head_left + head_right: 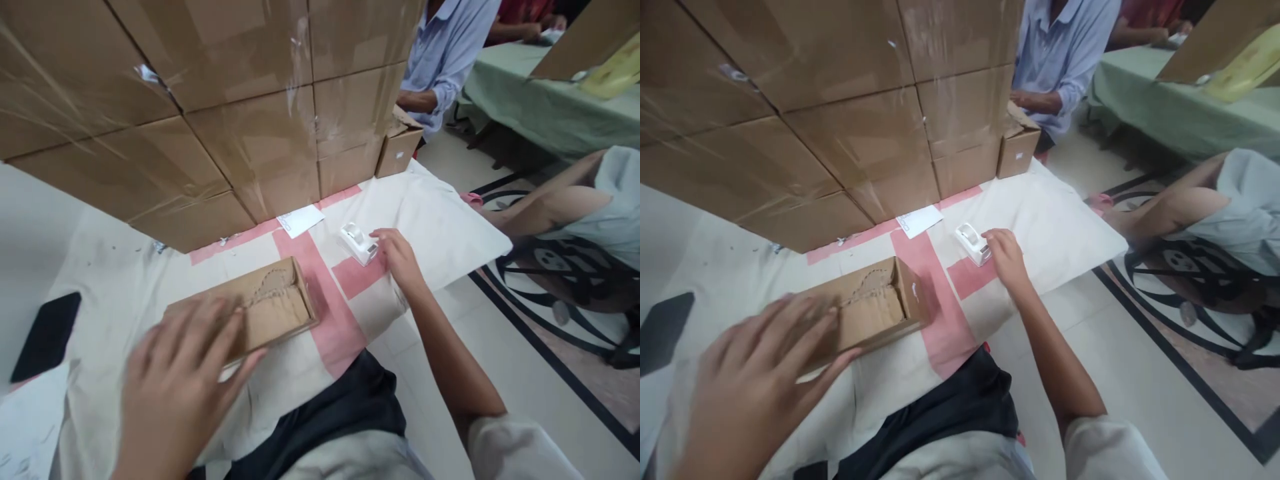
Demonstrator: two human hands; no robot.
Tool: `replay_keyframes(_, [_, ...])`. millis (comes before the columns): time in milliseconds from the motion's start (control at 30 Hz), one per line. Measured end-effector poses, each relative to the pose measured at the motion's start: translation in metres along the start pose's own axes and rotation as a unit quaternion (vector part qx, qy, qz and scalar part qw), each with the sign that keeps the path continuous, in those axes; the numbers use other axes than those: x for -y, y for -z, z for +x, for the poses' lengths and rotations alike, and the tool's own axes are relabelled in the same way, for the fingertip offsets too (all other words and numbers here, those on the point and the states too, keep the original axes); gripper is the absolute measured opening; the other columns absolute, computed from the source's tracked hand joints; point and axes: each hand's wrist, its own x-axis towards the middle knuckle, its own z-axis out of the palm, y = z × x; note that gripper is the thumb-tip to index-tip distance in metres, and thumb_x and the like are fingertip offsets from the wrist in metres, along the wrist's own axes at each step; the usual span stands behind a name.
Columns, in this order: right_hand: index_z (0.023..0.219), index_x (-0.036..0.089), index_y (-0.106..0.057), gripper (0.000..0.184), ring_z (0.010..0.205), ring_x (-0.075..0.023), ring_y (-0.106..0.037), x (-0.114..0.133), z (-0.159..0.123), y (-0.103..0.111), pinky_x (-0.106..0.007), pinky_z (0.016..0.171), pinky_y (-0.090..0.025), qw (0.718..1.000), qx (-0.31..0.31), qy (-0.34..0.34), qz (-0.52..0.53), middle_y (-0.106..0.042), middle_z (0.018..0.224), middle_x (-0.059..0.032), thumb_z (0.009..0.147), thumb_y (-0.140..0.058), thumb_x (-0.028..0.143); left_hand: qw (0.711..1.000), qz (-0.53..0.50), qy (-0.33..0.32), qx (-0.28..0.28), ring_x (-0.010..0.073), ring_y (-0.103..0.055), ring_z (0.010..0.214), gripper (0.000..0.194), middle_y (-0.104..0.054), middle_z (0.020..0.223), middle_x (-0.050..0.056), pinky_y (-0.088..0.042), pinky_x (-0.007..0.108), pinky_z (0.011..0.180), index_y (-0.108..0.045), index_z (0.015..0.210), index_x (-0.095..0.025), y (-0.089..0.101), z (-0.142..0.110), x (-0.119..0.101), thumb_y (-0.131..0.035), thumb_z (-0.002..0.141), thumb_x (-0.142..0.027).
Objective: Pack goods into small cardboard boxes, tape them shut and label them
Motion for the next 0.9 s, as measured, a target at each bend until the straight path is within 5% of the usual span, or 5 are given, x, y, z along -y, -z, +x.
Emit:
replay_keyframes(133, [0.091,0.019,-0.072,0.047,0.090,-0.0235,-0.064,-0.009,0.030,0.003,-0.039,0.088,-0.050,0.981,0.115,-0.157,-0.020,-0.071,0.092,-0.0074,0.099,-0.039,0.052,0.976,-0.153,-0.138,-0.074,0.0282,-0.067,0.122,0.040,-0.073,0.126,0.010,-0.055,0.045,0.101,-0.061,0.133,-0.028,-0.034,0.057,-0.093,-0.063,0.093,-0.034])
replay_keyframes(300, [0.071,0.015,-0.069,0.046,0.072,-0.0195,-0.061,-0.005,0.046,-0.003,-0.032,0.078,-0.047,0.967,0.159,-0.198,-0.034,-0.067,0.068,-0.0064,0.096,-0.049,0.048,0.986,-0.145,-0.069,-0.037,0.0325,-0.036,0.153,0.055,-0.039,0.163,0.017,-0.041,0.051,0.120,-0.044,0.152,-0.015,-0.078,0.130,-0.163,-0.049,0.100,-0.031])
replay_keyframes(633, [0.068,0.014,-0.069,0.021,0.058,-0.0114,-0.049,-0.021,0.048,-0.006,-0.024,0.057,-0.035,0.960,0.183,-0.212,-0.015,-0.056,0.057,0.0018,0.082,-0.061,0.028,0.957,-0.174,-0.184,-0.142,0.0320,-0.058,0.136,0.048,-0.063,0.141,0.018,-0.049,0.048,0.113,-0.055,0.139,-0.019,-0.140,0.108,-0.124,-0.060,0.091,-0.016])
replay_keyframes(800, [0.059,0.017,-0.057,0.029,0.051,-0.0092,-0.042,-0.016,0.047,-0.009,-0.024,0.052,-0.031,0.958,0.189,-0.216,-0.015,-0.047,0.051,0.0051,0.084,-0.059,0.031,0.970,-0.226,-0.023,-0.087,0.0467,-0.026,0.153,0.078,-0.026,0.164,0.029,-0.041,0.061,0.115,-0.038,0.153,-0.012,-0.168,0.148,-0.135,-0.071,0.086,-0.033])
replay_keyframes(900, [0.054,0.018,-0.049,0.037,0.048,-0.0086,-0.039,-0.009,0.046,-0.010,-0.025,0.051,-0.028,0.958,0.189,-0.213,-0.041,-0.043,0.047,0.0057,0.087,-0.057,0.030,0.963,-0.255,0.035,-0.082,0.0495,-0.026,0.152,0.090,-0.021,0.165,0.031,-0.037,0.065,0.116,-0.036,0.154,-0.011,-0.193,0.174,-0.148,-0.076,0.082,-0.045])
